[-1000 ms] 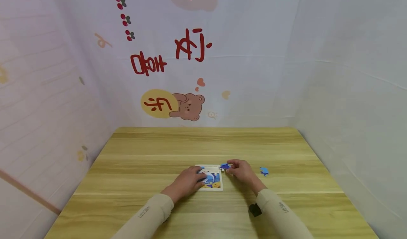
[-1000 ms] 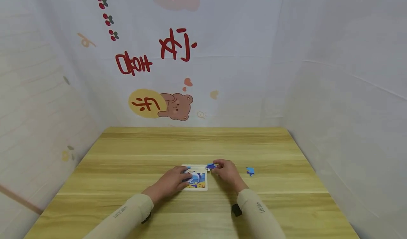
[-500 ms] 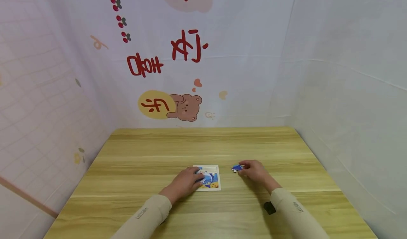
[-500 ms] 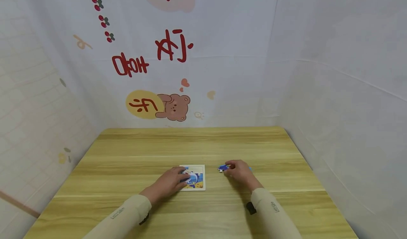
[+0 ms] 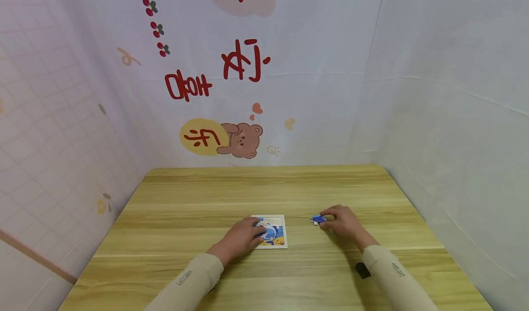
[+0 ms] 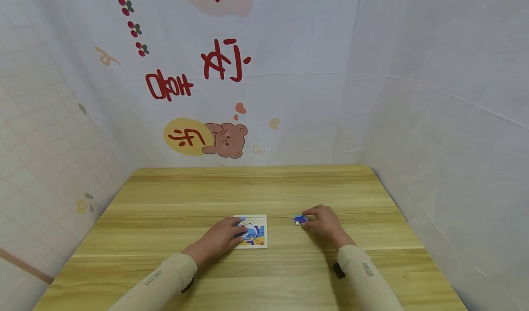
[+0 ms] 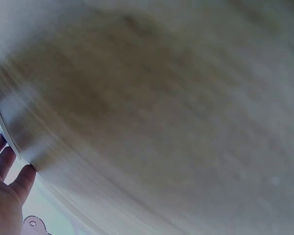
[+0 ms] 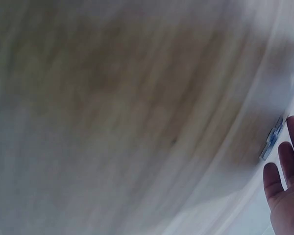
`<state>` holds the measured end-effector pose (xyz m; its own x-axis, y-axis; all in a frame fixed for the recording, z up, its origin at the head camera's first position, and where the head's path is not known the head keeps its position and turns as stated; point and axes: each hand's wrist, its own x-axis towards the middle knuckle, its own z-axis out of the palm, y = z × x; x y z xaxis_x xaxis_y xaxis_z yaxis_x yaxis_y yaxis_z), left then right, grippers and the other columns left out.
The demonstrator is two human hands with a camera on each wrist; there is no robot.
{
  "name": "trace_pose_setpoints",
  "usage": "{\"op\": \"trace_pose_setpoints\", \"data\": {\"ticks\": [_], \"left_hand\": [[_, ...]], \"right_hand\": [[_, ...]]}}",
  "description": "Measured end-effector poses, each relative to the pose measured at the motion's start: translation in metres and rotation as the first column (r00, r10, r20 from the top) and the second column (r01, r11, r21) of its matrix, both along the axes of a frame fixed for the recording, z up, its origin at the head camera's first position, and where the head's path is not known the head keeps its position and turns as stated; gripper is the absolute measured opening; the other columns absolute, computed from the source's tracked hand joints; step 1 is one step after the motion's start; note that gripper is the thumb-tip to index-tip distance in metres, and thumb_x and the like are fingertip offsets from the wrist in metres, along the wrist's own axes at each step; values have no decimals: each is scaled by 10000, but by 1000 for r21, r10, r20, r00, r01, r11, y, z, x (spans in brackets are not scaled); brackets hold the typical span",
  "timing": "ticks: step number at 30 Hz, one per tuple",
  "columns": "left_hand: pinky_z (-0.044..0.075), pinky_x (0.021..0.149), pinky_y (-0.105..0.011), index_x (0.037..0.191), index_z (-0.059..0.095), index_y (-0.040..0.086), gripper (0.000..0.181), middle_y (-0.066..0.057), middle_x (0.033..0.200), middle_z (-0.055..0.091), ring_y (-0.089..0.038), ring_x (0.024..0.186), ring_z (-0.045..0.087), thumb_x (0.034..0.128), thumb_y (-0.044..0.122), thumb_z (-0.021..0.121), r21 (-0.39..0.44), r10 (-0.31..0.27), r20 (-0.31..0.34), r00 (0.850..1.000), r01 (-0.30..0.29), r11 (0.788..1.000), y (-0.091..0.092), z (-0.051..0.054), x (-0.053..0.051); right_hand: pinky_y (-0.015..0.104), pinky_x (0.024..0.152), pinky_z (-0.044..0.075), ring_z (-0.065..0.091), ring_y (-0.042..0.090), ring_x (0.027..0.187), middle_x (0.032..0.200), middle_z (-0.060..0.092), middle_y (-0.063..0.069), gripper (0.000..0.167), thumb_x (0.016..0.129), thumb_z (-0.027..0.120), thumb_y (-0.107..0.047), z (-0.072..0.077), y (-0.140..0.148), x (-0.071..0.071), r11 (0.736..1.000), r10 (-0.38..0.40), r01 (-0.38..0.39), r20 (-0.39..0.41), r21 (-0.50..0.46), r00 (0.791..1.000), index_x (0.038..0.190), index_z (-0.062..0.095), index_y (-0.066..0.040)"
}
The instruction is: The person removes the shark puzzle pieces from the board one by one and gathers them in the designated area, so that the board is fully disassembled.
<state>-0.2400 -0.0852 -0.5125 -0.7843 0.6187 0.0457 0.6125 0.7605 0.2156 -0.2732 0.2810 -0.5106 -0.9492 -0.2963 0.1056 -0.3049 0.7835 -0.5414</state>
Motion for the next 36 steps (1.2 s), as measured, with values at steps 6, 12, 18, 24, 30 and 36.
{"op": "trace_pose_setpoints", "data": {"ticks": [6, 12, 18, 24, 30, 36], "left_hand": [[401, 1051, -484, 1303, 660, 149, 349, -149, 1379, 544, -323, 1293, 491, 993, 305, 620, 7, 2, -4, 1000, -2, 1000, 0, 0, 1], [409, 1045, -478, 1297, 662, 150, 343, -144, 1372, 547, -314, 1289, 493, 991, 302, 623, 6, 1, -14, 1000, -1, 1000, -1, -2, 1], [412, 1042, -472, 1290, 664, 148, 338, -144, 1363, 552, -313, 1283, 498, 993, 302, 618, 8, -2, -28, 1000, 2, 1000, -1, -2, 2], [409, 1045, -467, 1300, 655, 149, 342, -134, 1371, 544, -307, 1286, 493, 997, 303, 610, -4, 15, -20, 1000, -15, 1000, 1, -3, 3], [404, 1043, -495, 1275, 658, 122, 340, -168, 1390, 514, -327, 1293, 478, 977, 285, 642, 64, 60, 26, 998, -61, 996, 3, -2, 4], [396, 1023, -554, 1266, 644, 40, 382, -205, 1346, 535, -385, 1261, 493, 960, 267, 666, 216, 174, 86, 981, -189, 958, -2, 2, 1]], "right_hand": [[617, 979, 400, 512, 505, 1184, 1244, 602, 270, 331, 842, 797, -217, -2, 5, 2, 1000, -1, 1, 10, 17, 1000, 1134, 746, -68], [686, 1014, 309, 393, 594, 1259, 1360, 484, 355, 309, 859, 776, -221, -2, 5, 6, 999, -21, 20, 34, 40, 999, 1131, 749, -78], [707, 995, 309, 378, 608, 1267, 1392, 447, 366, 314, 869, 770, -247, -2, 3, 7, 999, -30, 28, 51, 39, 998, 1147, 747, -102], [709, 978, 324, 395, 603, 1252, 1389, 451, 359, 335, 875, 755, -223, -2, 0, 7, 997, -26, 21, 51, 80, 998, 1183, 722, -96], [677, 994, 338, 429, 565, 1245, 1364, 487, 339, 402, 909, 705, -190, 1, -14, 8, 997, -37, 37, 1, 67, 999, 1270, 651, -20], [584, 967, 431, 532, 447, 1198, 1305, 576, 236, 357, 938, 677, -136, 11, -53, 9, 995, -53, 55, 34, -87, 998, 1269, 655, -3]]}}
